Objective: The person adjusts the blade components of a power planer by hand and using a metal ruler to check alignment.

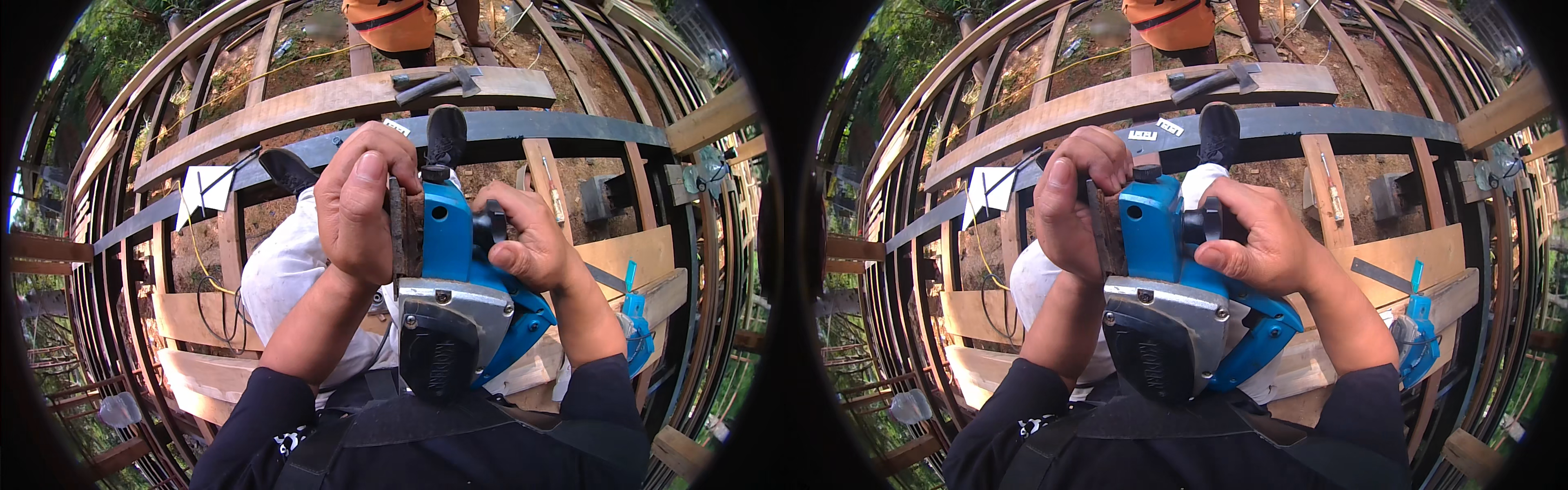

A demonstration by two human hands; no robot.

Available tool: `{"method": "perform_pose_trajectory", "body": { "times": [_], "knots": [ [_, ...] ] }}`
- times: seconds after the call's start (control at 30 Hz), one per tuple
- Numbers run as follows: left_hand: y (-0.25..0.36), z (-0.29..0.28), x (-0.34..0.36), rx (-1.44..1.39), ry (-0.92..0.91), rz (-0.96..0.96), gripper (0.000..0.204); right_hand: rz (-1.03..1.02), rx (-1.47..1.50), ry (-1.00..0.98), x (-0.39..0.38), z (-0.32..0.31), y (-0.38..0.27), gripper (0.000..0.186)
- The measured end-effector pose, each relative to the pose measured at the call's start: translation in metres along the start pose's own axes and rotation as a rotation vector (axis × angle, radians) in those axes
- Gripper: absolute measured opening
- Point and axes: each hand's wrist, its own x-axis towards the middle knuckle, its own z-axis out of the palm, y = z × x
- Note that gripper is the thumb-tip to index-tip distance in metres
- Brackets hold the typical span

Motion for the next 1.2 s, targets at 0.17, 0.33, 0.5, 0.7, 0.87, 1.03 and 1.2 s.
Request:
{"method": "perform_pose_trajectory", "body": {
  "times": [0.17, 0.33, 0.5, 0.7, 0.87, 1.03, 1.2],
  "knots": [
    [-0.001, -0.001, 0.000, 0.008, 0.019, 0.001, 0.036, -0.137, -0.456, -0.158, 0.008, -0.018, 0.003, 0.060],
    [-0.007, 0.006, -0.011, 0.006, 0.078, 0.005, 0.038, 0.084, -0.277, -0.230, -0.004, -0.018, -0.004, 0.057],
    [-0.007, 0.005, -0.007, -0.013, 0.080, -0.024, 0.037, -0.001, -0.333, -0.153, 0.004, -0.022, -0.007, 0.055],
    [-0.004, 0.011, -0.005, 0.045, 0.060, -0.022, 0.039, -0.090, -0.444, -0.171, 0.003, -0.026, -0.011, 0.051],
    [0.000, 0.011, -0.005, 0.056, 0.048, -0.027, 0.039, 0.407, 0.084, -0.224, -0.005, -0.021, -0.009, 0.052],
    [-0.002, 0.013, -0.004, 0.062, 0.028, 0.011, 0.038, -0.031, -0.243, -0.159, 0.002, -0.031, -0.006, 0.058],
    [-0.007, 0.017, -0.002, 0.066, 0.019, 0.051, 0.037, -0.386, -0.649, -0.210, 0.008, -0.042, 0.000, 0.060]
  ]
}}
